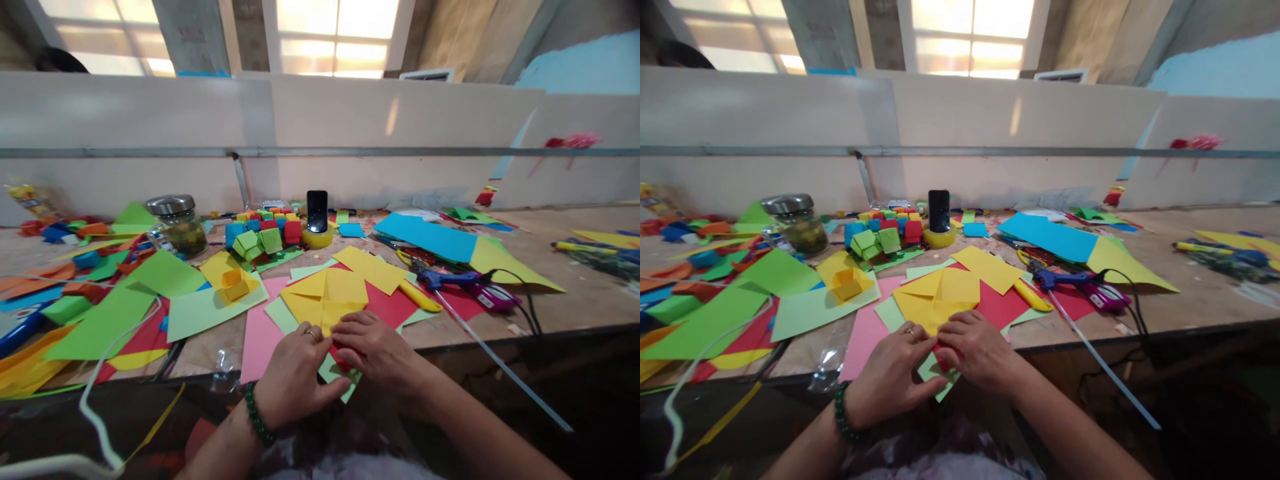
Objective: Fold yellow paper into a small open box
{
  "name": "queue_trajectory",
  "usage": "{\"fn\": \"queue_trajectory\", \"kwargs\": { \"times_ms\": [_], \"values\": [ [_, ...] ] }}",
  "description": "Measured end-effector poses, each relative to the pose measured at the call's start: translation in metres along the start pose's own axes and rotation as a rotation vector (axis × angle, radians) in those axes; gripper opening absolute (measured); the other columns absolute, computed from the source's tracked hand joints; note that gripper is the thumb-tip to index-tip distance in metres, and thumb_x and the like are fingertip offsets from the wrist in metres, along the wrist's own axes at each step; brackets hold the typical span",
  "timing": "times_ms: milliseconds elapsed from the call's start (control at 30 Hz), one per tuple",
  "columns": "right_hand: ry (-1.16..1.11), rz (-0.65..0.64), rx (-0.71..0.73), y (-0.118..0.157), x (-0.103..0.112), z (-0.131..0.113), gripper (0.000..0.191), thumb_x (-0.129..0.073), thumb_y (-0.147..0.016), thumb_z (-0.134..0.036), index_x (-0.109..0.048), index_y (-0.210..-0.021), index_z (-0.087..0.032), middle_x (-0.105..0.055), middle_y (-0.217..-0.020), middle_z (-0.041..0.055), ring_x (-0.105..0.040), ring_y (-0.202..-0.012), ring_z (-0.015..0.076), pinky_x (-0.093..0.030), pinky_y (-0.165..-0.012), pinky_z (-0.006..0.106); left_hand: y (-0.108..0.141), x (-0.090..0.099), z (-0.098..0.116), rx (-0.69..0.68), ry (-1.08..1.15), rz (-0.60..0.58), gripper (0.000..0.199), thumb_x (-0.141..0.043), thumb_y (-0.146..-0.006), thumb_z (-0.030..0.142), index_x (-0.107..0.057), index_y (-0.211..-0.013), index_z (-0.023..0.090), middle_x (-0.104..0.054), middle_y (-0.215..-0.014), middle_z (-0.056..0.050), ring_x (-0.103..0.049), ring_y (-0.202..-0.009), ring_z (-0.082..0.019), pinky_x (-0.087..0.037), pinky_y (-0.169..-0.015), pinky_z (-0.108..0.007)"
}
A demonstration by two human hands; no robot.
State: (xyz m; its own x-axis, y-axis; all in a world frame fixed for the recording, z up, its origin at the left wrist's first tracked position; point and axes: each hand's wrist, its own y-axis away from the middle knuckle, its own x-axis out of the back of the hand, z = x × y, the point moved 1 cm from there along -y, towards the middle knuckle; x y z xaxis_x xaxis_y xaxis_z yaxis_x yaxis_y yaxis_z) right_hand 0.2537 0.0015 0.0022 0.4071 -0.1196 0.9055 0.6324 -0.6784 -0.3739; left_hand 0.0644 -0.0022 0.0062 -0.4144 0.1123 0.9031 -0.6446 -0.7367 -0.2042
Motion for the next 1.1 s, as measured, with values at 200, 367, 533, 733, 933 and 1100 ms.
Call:
{"fn": "queue_trajectory", "kwargs": {
  "times_ms": [200,367,533,733,933,1100],
  "values": [
    [0.009,0.056,-0.101,0.013,-0.002,0.017,0.023,-0.051,-0.095,-0.029,-0.072,-0.103,-0.02,-0.073,-0.109,0.0057,-0.062,-0.106,0.024,-0.047,-0.095,0.044,0.0,0.002,0.0,-0.001,-0.011,-0.008,0.031,-0.062,-0.081,0.05,-0.064,-0.093,0.022,-0.061,-0.089,-0.005,-0.053,-0.091,-0.023,-0.044,-0.077,-0.035],
    [0.103,0.093,-0.322,0.03,0.01,0.047,0.029,-0.045,-0.096,-0.028,-0.073,-0.102,-0.021,-0.074,-0.106,0.0075,-0.062,-0.108,0.027,-0.049,-0.094,0.047,0.001,0.003,0.001,0.005,-0.019,-0.016,0.032,-0.062,-0.08,0.051,-0.064,-0.091,0.021,-0.061,-0.091,-0.005,-0.053,-0.093,-0.024,-0.045,-0.077,-0.036],
    [0.153,0.012,-0.42,0.036,0.029,0.055,0.032,-0.043,-0.097,-0.032,-0.072,-0.104,-0.021,-0.073,-0.108,0.007,-0.063,-0.103,0.0249,-0.051,-0.092,0.042,0.001,0.007,0.002,0.002,-0.03,-0.023,0.035,-0.059,-0.082,0.054,-0.065,-0.089,0.021,-0.061,-0.09,-0.006,-0.053,-0.093,-0.025,-0.045,-0.077,-0.036],
    [0.355,0.123,-0.221,0.018,0.026,0.056,0.019,-0.056,-0.086,-0.013,-0.07,-0.097,-0.018,-0.071,-0.101,0.0115,-0.061,-0.095,0.0261,-0.053,-0.082,0.041,0.0,0.005,0.001,-0.004,-0.037,-0.011,0.041,-0.047,-0.09,0.056,-0.066,-0.092,0.021,-0.063,-0.09,-0.007,-0.054,-0.093,-0.024,-0.045,-0.077,-0.035],
    [0.353,0.141,-0.012,0.004,0.02,0.058,0.023,-0.049,-0.088,-0.006,-0.069,-0.088,-0.018,-0.071,-0.096,0.0107,-0.06,-0.095,0.0238,-0.054,-0.084,0.039,-0.003,0.006,-0.001,0.005,-0.139,-0.028,0.034,-0.05,-0.092,0.048,-0.067,-0.086,0.019,-0.064,-0.087,-0.007,-0.056,-0.088,-0.024,-0.046,-0.078,-0.037],
    [0.35,0.287,0.053,0.005,0.029,0.03,0.013,-0.057,-0.082,-0.008,-0.064,-0.078,-0.017,-0.071,-0.097,0.0099,-0.059,-0.097,0.0251,-0.055,-0.081,0.04,-0.008,0.015,-0.001,0.076,-0.242,0.118,0.023,-0.062,-0.086,0.03,-0.065,-0.105,0.018,-0.065,-0.102,-0.009,-0.055,-0.096,-0.026,-0.048,-0.083,-0.04]
  ]
}}
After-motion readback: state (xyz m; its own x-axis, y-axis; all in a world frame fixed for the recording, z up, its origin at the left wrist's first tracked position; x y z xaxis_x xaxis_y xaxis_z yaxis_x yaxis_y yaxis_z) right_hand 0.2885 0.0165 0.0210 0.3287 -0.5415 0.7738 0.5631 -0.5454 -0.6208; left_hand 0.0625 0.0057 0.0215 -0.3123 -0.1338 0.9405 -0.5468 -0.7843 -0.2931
